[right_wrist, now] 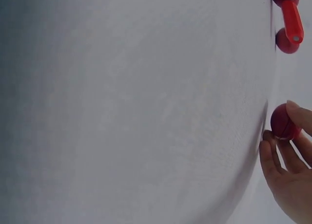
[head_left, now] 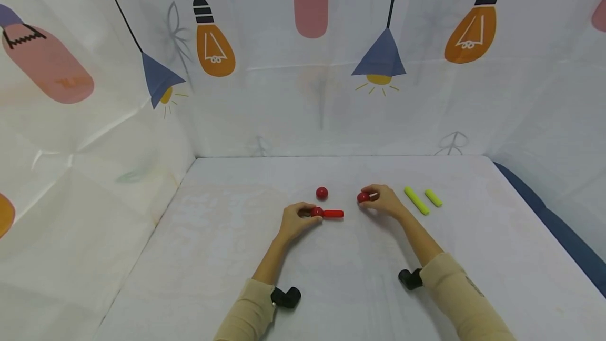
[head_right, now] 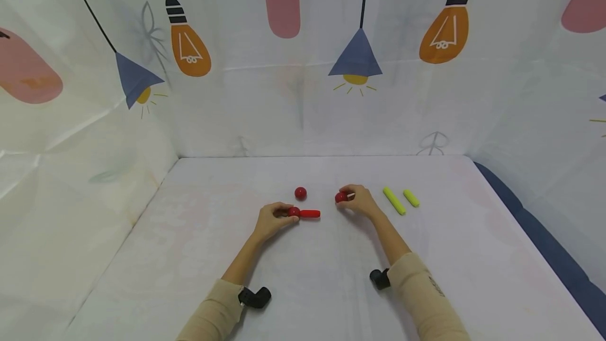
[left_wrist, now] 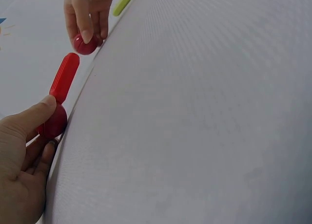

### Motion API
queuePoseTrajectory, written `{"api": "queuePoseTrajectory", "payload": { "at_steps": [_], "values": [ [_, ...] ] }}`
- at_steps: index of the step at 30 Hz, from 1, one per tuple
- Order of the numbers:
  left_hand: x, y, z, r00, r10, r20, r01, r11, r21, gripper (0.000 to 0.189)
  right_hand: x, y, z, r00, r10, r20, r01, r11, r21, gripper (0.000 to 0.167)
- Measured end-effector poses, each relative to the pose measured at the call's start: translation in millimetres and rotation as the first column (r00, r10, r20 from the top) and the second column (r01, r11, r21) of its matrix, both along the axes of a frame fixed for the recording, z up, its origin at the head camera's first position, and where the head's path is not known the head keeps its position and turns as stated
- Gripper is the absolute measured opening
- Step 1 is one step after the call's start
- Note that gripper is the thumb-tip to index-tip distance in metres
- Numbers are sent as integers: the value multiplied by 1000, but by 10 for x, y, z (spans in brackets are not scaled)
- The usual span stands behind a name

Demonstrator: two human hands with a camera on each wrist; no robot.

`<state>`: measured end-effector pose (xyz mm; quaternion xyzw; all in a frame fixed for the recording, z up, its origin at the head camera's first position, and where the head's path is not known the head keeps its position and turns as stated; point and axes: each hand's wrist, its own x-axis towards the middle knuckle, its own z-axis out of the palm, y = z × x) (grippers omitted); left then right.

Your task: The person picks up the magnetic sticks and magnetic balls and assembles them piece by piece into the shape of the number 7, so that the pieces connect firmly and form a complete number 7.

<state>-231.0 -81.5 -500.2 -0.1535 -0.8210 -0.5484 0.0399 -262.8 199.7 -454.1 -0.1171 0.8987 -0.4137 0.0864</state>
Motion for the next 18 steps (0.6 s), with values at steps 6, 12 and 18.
{"api": "queuePoseTrajectory", "payload": {
  "at_steps": [6,12,18],
  "values": [
    [7,2,10,1000,-3,4,3,1000,-7,34,40,20,0,1000,9,14,-9,1000,11,46],
    [-1,-3,4,1000,-4,5,4,1000,-7,34,93,15,-1,999,17,35,-18,1000,3,46],
    [-9,-3,3,1000,1,7,-1,1000,-23,34,152,4,6,998,31,46,-31,1000,0,45]
  ]
}}
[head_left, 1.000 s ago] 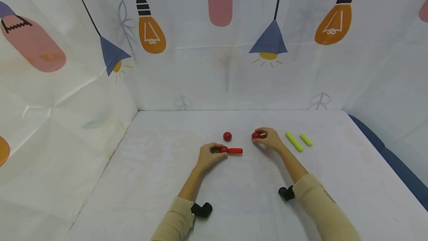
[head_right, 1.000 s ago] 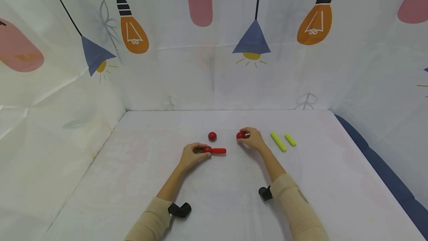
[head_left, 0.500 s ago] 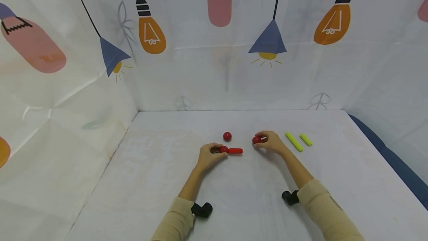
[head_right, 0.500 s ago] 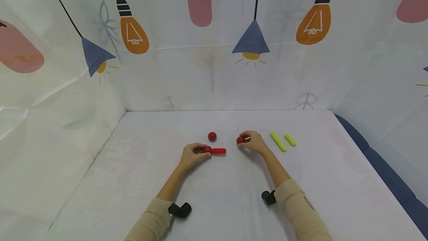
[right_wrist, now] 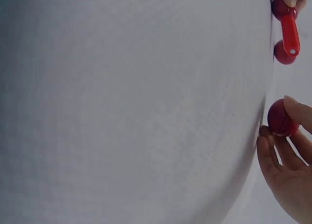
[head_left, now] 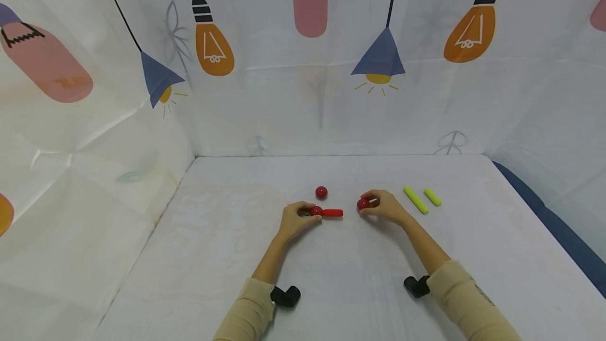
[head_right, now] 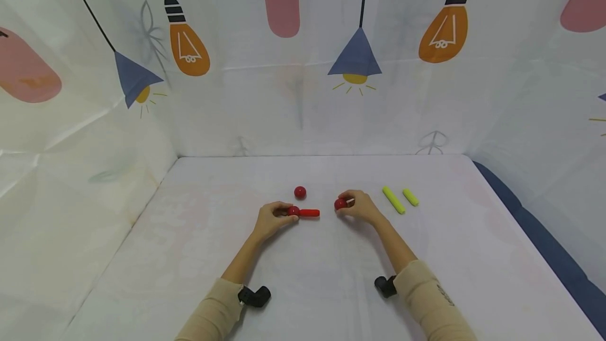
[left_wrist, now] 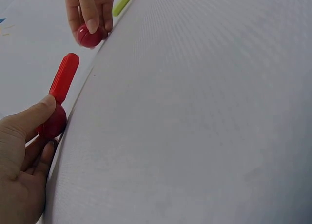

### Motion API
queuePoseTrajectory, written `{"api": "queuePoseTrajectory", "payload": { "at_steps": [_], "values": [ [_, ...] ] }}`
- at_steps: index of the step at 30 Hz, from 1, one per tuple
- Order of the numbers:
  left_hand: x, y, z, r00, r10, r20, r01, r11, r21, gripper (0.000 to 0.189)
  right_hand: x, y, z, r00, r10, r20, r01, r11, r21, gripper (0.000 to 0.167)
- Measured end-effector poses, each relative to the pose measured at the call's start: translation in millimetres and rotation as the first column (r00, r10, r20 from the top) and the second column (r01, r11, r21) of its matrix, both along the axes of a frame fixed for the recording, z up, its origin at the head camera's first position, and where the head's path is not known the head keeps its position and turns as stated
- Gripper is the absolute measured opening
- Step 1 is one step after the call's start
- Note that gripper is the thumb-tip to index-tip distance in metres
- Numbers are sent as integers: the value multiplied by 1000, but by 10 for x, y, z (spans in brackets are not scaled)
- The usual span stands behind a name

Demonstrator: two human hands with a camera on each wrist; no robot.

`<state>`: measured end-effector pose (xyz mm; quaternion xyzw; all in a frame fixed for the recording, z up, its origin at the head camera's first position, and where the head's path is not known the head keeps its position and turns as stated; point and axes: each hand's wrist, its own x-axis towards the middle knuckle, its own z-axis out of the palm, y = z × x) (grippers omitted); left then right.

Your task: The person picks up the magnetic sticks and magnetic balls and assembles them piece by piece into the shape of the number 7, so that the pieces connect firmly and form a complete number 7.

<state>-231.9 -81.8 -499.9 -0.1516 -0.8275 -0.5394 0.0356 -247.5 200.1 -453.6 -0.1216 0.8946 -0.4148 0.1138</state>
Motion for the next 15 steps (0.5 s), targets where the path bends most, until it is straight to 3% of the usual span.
{"api": "queuePoseTrajectory", "payload": {
  "at_steps": [15],
  "values": [
    [-2,4,-16,1000,6,-2,-6,1000,15,34,65,-20,15,999,48,21,-48,999,7,42]
  ]
}}
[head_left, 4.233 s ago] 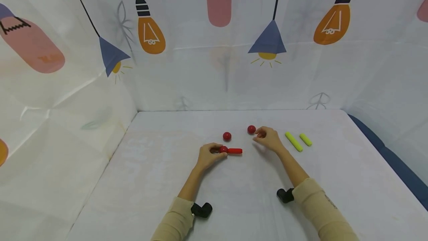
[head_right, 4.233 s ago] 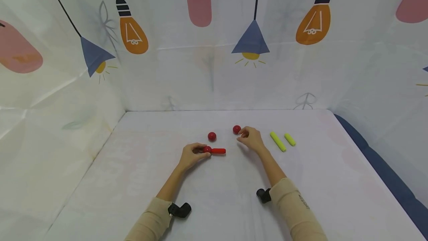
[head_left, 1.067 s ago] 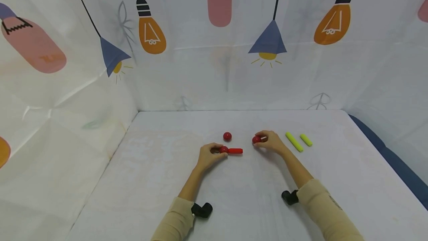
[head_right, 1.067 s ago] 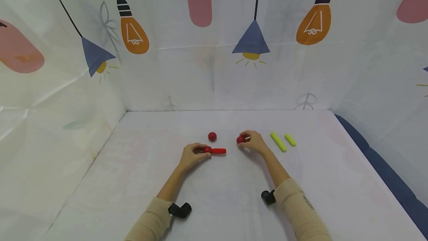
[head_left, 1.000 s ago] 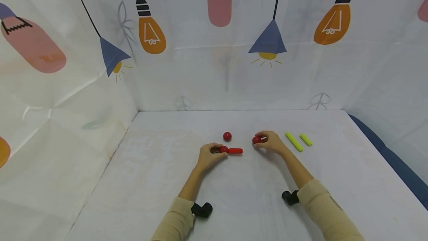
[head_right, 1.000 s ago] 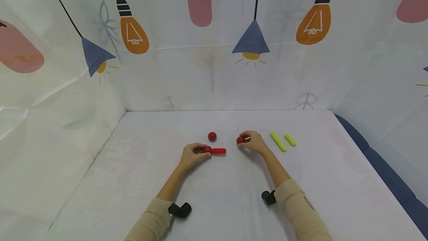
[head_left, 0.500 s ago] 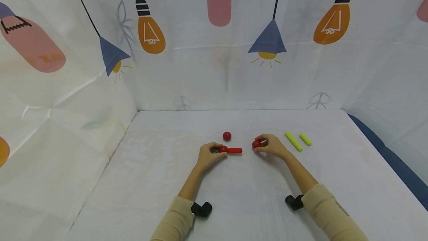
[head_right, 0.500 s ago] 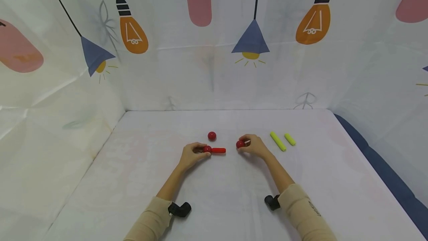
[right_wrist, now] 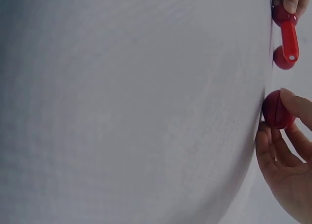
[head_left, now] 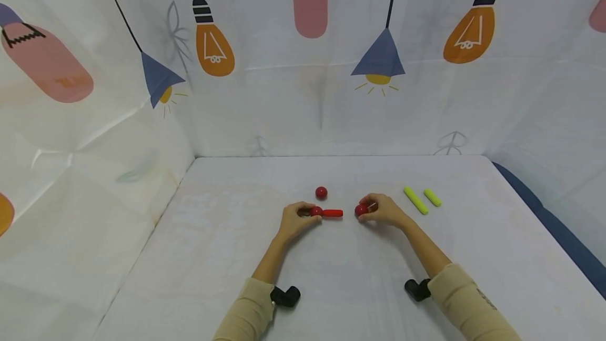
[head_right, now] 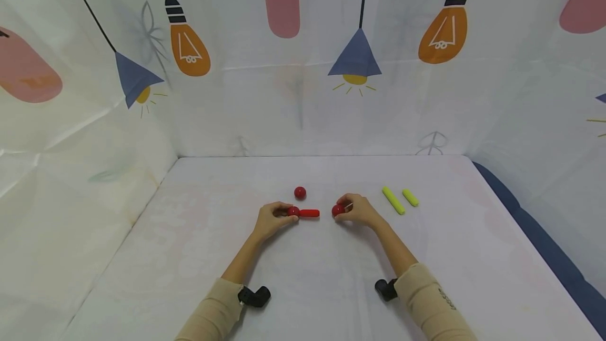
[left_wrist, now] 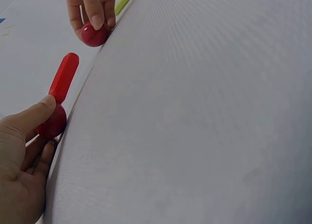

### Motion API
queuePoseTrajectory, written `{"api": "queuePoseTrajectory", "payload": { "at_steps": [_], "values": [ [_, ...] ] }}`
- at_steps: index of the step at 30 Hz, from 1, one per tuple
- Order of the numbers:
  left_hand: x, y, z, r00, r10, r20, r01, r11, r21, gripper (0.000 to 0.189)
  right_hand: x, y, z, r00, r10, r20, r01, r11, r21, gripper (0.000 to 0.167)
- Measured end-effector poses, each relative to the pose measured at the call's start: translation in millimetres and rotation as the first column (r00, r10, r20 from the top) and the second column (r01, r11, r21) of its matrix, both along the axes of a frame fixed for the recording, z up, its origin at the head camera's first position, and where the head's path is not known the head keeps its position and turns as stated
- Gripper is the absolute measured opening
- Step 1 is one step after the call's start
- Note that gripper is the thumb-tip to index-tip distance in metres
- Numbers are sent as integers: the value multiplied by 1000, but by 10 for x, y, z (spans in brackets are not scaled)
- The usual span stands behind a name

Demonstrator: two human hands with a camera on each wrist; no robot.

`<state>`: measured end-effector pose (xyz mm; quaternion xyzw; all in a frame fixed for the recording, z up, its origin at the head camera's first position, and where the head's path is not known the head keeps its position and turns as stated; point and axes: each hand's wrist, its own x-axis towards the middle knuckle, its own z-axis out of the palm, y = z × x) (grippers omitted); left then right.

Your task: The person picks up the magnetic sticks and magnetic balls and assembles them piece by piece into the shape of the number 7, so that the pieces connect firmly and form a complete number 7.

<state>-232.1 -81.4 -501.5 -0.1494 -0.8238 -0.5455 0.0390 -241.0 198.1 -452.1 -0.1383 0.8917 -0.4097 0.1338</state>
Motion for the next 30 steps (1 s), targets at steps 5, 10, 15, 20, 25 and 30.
{"api": "queuePoseTrajectory", "payload": {
  "at_steps": [5,10,15,20,25,30],
  "values": [
    [1,-1,-9,1000,1,5,-1,1000,9,34,5,-6,0,1000,10,6,-10,1000,-2,41],
    [1,-2,-7,1000,-3,-2,3,1000,8,35,25,-18,10,1000,2,9,-3,1000,6,41],
    [-1,-3,-5,1000,-2,-4,2,1000,4,35,43,-24,4,1000,3,13,-3,1000,14,43],
    [4,-9,-10,1000,-7,-11,8,1000,10,34,56,-36,-6,1000,27,14,-27,1000,7,45],
    [10,-11,4,1000,-9,-10,9,1000,1,34,62,-65,-20,999,30,17,-30,999,13,45],
    [8,-10,10,1000,-8,-7,8,1000,2,34,60,-81,-21,999,29,27,-30,999,15,44]
  ]
}}
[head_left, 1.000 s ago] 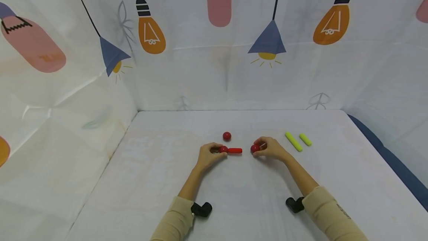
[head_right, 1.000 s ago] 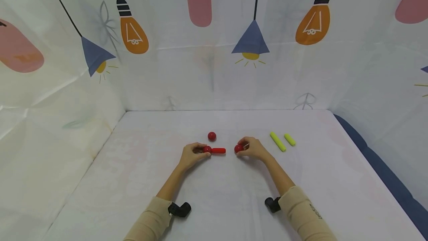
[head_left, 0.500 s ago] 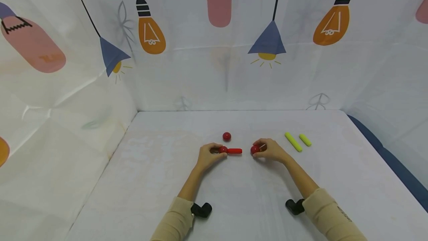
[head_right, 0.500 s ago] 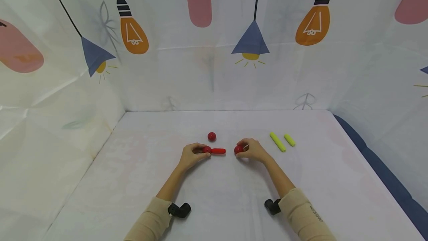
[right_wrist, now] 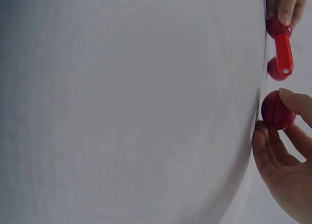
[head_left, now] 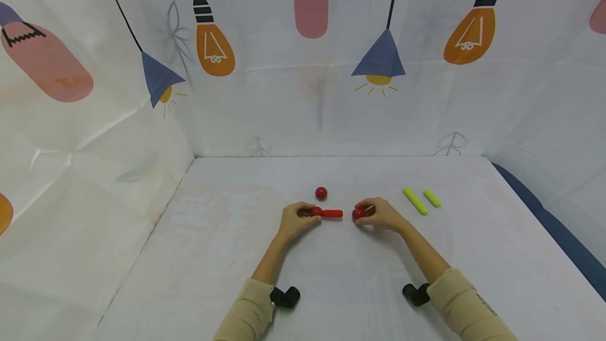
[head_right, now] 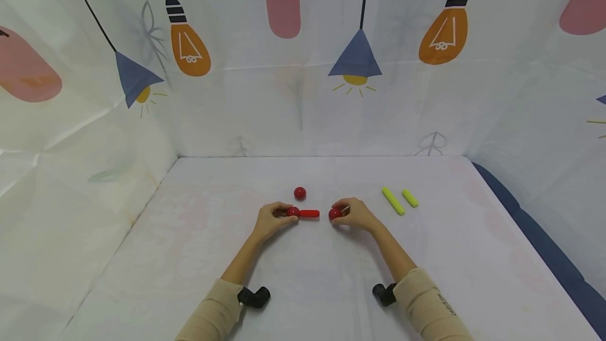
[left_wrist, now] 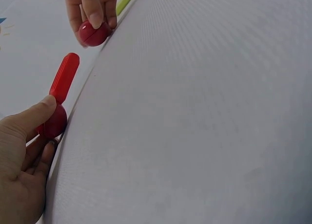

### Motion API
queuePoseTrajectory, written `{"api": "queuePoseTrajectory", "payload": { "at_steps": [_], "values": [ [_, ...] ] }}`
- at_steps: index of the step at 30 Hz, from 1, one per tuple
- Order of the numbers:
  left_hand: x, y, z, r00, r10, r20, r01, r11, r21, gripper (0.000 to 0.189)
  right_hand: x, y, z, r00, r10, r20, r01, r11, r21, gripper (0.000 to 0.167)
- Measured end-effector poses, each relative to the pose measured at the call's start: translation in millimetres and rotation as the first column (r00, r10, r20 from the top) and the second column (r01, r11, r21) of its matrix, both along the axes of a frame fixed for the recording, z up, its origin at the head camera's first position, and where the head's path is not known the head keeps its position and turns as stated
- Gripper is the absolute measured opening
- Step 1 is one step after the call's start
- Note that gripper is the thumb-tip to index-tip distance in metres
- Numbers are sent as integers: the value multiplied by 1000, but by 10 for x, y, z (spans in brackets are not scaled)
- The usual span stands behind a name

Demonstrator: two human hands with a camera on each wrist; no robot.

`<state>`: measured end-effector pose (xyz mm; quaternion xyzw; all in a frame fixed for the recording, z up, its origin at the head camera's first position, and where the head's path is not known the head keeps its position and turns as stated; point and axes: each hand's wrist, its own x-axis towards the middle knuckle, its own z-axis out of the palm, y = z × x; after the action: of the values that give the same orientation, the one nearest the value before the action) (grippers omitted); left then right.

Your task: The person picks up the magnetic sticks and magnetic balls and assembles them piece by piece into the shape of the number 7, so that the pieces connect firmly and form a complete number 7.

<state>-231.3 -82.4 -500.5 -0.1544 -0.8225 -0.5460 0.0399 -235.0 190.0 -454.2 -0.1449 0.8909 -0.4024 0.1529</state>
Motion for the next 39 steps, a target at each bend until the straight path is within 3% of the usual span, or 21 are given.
{"api": "queuePoseTrajectory", "payload": {
  "at_steps": [39],
  "values": [
    [27,8,26,1000,5,-5,-5,1000,6,34,4,-122,17,1000,19,7,-19,1000,-7,41]
  ]
}}
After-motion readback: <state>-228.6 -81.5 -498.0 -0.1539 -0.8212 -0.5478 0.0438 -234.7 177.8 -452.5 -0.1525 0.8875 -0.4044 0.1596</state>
